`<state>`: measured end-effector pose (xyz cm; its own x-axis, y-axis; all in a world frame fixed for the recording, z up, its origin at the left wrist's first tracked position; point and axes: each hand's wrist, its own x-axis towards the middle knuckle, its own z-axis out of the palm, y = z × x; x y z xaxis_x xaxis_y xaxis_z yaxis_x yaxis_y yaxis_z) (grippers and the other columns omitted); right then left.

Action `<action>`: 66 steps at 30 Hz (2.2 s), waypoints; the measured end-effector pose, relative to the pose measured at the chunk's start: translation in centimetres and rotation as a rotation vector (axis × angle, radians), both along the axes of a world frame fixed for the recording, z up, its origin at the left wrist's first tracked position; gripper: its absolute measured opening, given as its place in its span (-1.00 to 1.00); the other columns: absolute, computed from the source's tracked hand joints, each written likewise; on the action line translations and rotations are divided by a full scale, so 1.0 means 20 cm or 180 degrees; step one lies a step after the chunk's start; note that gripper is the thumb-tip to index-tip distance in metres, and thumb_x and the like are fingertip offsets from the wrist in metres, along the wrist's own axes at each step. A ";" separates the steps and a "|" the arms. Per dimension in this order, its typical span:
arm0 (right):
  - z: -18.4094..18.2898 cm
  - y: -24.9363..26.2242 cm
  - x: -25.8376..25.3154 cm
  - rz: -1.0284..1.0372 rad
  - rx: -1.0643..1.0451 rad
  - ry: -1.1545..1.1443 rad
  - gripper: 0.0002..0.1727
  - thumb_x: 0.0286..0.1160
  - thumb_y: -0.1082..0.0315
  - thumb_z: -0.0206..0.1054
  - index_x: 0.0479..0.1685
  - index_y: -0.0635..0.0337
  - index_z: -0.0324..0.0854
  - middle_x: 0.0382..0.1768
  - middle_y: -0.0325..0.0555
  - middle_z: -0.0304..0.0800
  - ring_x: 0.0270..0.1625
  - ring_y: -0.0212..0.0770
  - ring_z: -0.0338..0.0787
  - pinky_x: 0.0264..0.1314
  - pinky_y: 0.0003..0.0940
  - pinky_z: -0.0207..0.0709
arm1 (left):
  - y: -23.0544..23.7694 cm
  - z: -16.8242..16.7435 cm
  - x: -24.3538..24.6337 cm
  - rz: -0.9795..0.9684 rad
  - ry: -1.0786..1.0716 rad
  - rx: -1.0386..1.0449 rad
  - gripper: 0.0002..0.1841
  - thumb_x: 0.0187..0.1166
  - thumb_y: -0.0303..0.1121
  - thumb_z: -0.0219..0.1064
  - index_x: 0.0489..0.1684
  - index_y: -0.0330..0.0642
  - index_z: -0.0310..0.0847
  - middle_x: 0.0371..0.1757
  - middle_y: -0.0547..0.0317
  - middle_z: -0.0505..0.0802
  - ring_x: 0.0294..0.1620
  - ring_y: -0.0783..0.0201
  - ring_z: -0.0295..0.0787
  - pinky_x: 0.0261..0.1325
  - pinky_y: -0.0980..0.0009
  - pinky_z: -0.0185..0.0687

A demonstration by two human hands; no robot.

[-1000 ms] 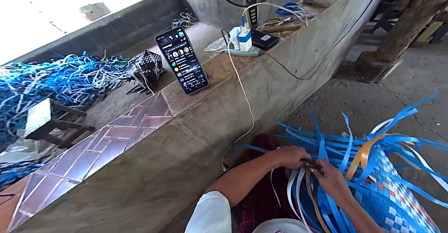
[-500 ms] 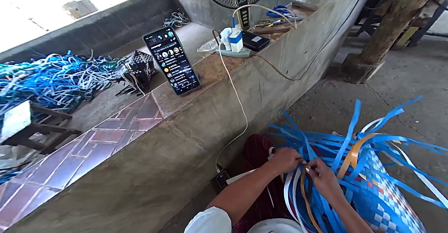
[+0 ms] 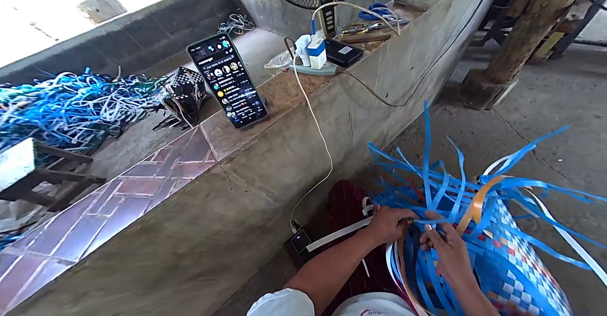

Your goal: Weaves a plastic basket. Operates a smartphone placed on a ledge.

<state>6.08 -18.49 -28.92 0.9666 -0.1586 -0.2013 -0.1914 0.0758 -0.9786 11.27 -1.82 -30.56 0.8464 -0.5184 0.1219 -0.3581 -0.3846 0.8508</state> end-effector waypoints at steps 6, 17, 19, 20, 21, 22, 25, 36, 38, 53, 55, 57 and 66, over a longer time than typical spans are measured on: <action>-0.14 0.03 -0.11 0.0192 -0.0714 -0.1341 -0.80 0.47 0.37 0.41 -0.16 0.38 0.78 -0.08 -0.01 0.72 -0.16 -0.45 0.73 -0.16 -0.61 0.69 | 0.01 0.07 0.00 0.0109 0.0186 -0.0138 -0.74 0.63 -0.60 0.21 0.08 -0.37 0.82 0.07 -0.16 0.92 0.17 0.01 0.87 0.39 -0.02 0.64; 0.16 0.05 -0.11 -0.0066 0.0278 0.0131 -0.64 0.71 0.34 0.11 0.23 0.49 0.50 0.27 0.12 0.63 0.18 -0.23 0.69 0.23 -0.34 0.60 | -0.04 0.16 0.09 0.0042 0.0842 0.1604 -0.51 0.88 -0.16 0.01 0.08 -0.50 0.70 -0.05 -0.39 0.84 0.13 -0.25 0.79 0.35 -0.19 0.55; 0.22 0.03 -0.12 -0.0494 0.0847 0.0640 -0.60 0.81 0.29 0.03 0.41 0.39 0.45 0.28 0.06 0.65 0.16 -0.22 0.73 0.25 -0.29 0.62 | -0.04 0.14 0.08 0.0080 0.0761 0.1574 -0.53 0.87 -0.20 0.03 0.02 -0.53 0.70 -0.11 -0.38 0.84 0.07 -0.24 0.80 0.31 -0.18 0.56; 0.22 0.02 -0.14 -0.0430 0.0963 0.0919 -0.57 0.82 0.27 0.07 0.49 0.37 0.43 0.34 0.09 0.64 0.21 -0.18 0.72 0.28 -0.26 0.61 | -0.04 0.13 0.08 0.0070 0.0690 0.1530 -0.54 0.86 -0.22 0.04 0.00 -0.52 0.71 -0.14 -0.36 0.84 0.05 -0.22 0.81 0.31 -0.16 0.57; 0.20 0.03 -0.15 -0.0238 0.1021 0.1224 -0.55 0.82 0.25 0.11 0.53 0.34 0.43 0.34 0.07 0.66 0.22 -0.19 0.71 0.28 -0.26 0.60 | -0.03 0.12 0.08 0.0028 0.0610 0.1469 -0.56 0.85 -0.23 0.06 0.00 -0.51 0.72 -0.15 -0.34 0.85 0.05 -0.21 0.81 0.32 -0.15 0.56; 0.18 0.04 -0.16 -0.0083 0.1057 0.1487 -0.60 0.82 0.25 0.14 0.44 0.32 0.48 0.16 -0.02 0.72 0.04 -0.26 0.74 0.12 -0.33 0.63 | -0.03 0.11 0.07 -0.0044 0.0534 0.1374 -0.58 0.84 -0.26 0.07 0.01 -0.50 0.74 -0.15 -0.32 0.86 0.06 -0.19 0.82 0.34 -0.15 0.55; 0.26 0.00 -0.05 0.0204 0.0949 0.1382 -0.70 0.85 0.31 0.07 0.16 0.37 0.59 -0.36 -0.24 0.64 -0.42 -0.41 0.58 -0.21 -0.47 0.53 | 0.02 0.09 0.08 -0.0406 0.0258 0.0955 -0.67 0.77 -0.39 0.13 -0.03 -0.51 0.79 -0.11 -0.28 0.90 0.06 -0.14 0.85 0.35 -0.12 0.56; 0.18 -0.06 0.05 0.0415 -0.0800 0.0555 -0.38 0.70 0.19 0.34 0.61 0.37 0.33 -0.02 0.32 0.76 -0.04 0.18 0.79 0.12 0.18 0.64 | -0.01 0.19 0.14 -0.0436 0.0981 0.1225 -0.68 0.71 -0.42 0.28 0.33 -0.39 0.63 0.20 -0.22 0.82 0.28 0.00 0.76 0.46 0.03 0.57; 0.11 -0.02 -0.05 0.0418 -0.0811 0.0476 -0.54 0.71 0.17 0.31 0.30 0.43 0.56 -0.07 0.23 0.76 0.00 0.07 0.77 0.19 0.06 0.61 | -0.02 0.20 0.15 -0.0513 0.0935 0.1041 -0.77 0.67 -0.55 0.27 0.16 -0.38 0.75 0.18 -0.17 0.81 0.28 0.04 0.73 0.44 0.04 0.57; 0.07 -0.08 -0.14 0.0275 0.0726 0.1695 -0.56 0.79 0.28 0.19 0.47 0.39 0.43 0.22 0.14 0.67 0.13 -0.17 0.70 0.28 -0.20 0.56 | -0.15 0.22 0.14 -0.0087 0.1087 0.1906 -0.69 0.74 -0.22 0.32 0.03 -0.34 0.80 -0.02 -0.18 0.88 0.09 -0.04 0.80 0.32 -0.10 0.58; 0.15 -0.12 -0.06 0.0237 0.0838 0.1529 -0.68 0.80 0.32 0.16 0.27 0.43 0.53 -0.15 -0.07 0.68 -0.27 -0.37 0.62 -0.09 -0.42 0.55 | -0.14 0.24 0.13 -0.0317 0.1154 0.1773 -0.71 0.74 -0.31 0.30 0.20 -0.31 0.77 0.15 -0.15 0.87 0.25 0.02 0.79 0.45 0.00 0.55; 0.29 -0.20 0.05 0.0066 0.0901 0.0908 -0.75 0.78 0.34 0.18 0.07 0.40 0.60 -0.35 -0.17 0.65 -0.38 -0.40 0.57 -0.16 -0.43 0.53 | -0.14 0.26 0.12 -0.0363 0.1141 0.1753 -0.72 0.70 -0.35 0.35 0.17 -0.37 0.76 0.09 -0.17 0.87 0.16 0.04 0.81 0.38 0.03 0.60; 0.06 -0.22 0.12 0.0343 -0.0396 0.0651 -0.49 0.60 0.27 0.41 0.42 0.39 0.49 -0.02 0.35 0.76 -0.07 0.22 0.80 0.03 0.23 0.65 | -0.16 0.26 0.13 -0.0235 0.1282 0.2052 -0.54 0.72 -0.22 0.33 0.50 -0.27 0.59 0.27 -0.22 0.82 0.34 -0.06 0.75 0.50 -0.08 0.54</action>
<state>8.45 -22.96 -27.70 0.9205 -0.0926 -0.3796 -0.3866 -0.0741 -0.9193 13.92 -5.10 -25.39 0.7219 -0.4393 -0.5347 -0.1117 -0.8365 0.5365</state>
